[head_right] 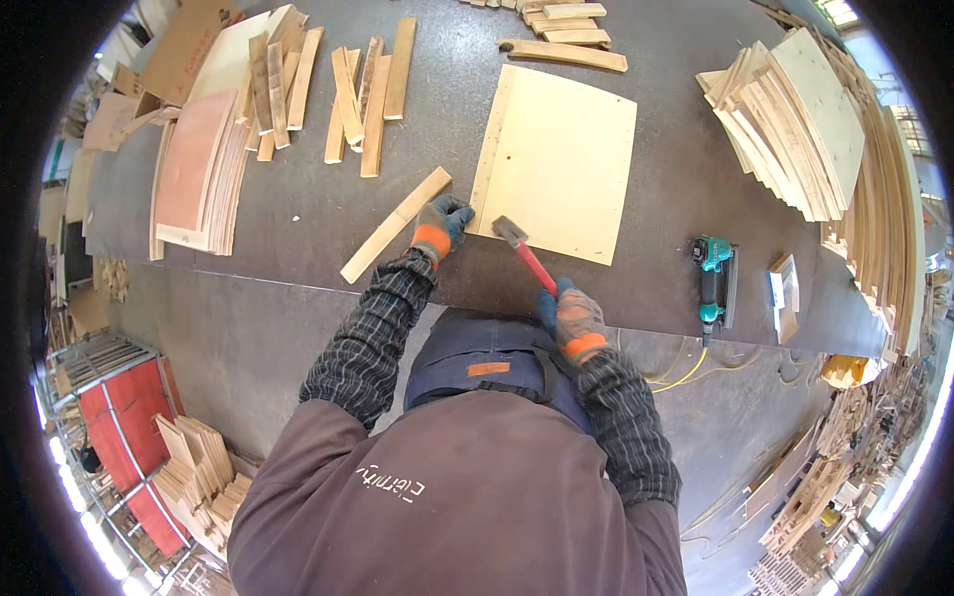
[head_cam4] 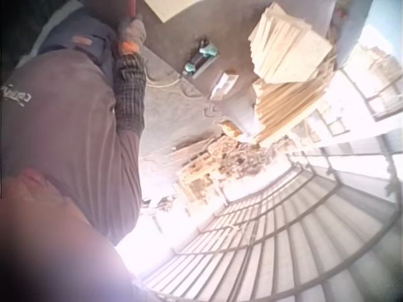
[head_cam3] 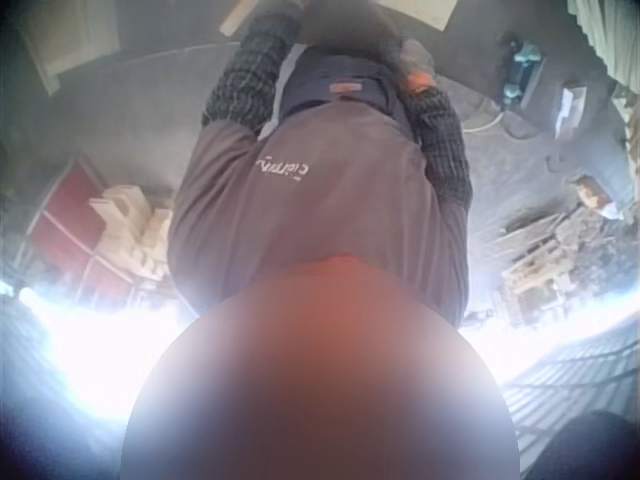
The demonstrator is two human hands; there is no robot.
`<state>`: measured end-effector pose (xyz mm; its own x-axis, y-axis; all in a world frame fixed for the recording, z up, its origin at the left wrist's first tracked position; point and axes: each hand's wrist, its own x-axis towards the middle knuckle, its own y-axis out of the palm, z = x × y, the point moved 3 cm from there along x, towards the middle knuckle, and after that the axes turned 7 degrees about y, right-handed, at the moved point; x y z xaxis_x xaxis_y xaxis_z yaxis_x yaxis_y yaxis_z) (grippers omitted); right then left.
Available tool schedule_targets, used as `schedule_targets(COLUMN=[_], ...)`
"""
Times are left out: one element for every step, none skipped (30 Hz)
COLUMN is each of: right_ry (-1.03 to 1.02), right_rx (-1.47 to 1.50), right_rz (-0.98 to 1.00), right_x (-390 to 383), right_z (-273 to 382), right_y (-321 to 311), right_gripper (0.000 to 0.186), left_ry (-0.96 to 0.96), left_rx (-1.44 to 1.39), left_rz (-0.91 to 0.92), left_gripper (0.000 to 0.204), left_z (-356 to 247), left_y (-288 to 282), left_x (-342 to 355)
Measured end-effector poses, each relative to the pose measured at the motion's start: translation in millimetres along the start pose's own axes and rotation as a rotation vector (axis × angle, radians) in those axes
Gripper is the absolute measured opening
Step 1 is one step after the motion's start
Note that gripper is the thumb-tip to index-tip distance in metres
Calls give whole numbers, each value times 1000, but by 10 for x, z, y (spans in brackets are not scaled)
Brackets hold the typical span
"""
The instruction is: Assembling wooden components using a pneumatic nail gun and a hammer.
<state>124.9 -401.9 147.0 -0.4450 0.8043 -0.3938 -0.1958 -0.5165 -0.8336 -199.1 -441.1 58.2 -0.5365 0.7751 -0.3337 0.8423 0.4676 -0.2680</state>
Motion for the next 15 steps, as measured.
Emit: schedule_targets(right_ry=[-12, 1, 73, 154, 175, 263, 329, 355, 357, 396, 423, 482, 471, 504, 536], right_rx=[32, 30, 73, 115, 111, 128, 152, 145, 144, 126, 109, 78, 87, 12, -62], right_rz=[-27, -35, -81, -137, -149, -205, -257, -329, -340, -391, -450, -485, -497, -529, -561], right_x=[-68, -179, -324, -452, -541, -624, -641, -637, -608, -588, -560, -534, -454, -398, -330], right_z=[-87, -123, -187, -267, -393, -575, -690, -840, -998, -1184, -1268, -1353, -1445, -1651, -1857], right_y=[-35, -137, -272, -414, -453, -492, -517, -522, -532, -558, -650, -721, -767, -773, -787], right_gripper=[33, 33, 34, 36, 36, 37, 38, 39, 39, 41, 43, 42, 42, 39, 35], left_ry=[1, 73, 147, 162, 76, -8, 0, -7, -15, 22, 39, 29, 15, 7, 25], left_rx=[-3, 154, 308, 300, 427, 555, 556, 465, 376, 377, 371, 397, 430, 464, 468], left_rz=[7, -18, -45, -22, 10, 43, 44, 59, 73, 60, 55, 60, 60, 55, 48], left_gripper=[22, 29, 36, 36, 41, 46, 46, 46, 46, 43, 43, 41, 39, 38, 38], left_z=[18, -36, -92, -251, -380, -459, -428, -360, -298, -328, -338, -345, -374, -412, -450], left_y=[24, 31, 43, 92, 113, 150, 85, 28, -13, -10, -29, -45, -53, -16, 36], left_x=[-57, -106, -145, -158, -194, -224, -213, -173, -133, -137, -140, -153, -149, -172, -186])
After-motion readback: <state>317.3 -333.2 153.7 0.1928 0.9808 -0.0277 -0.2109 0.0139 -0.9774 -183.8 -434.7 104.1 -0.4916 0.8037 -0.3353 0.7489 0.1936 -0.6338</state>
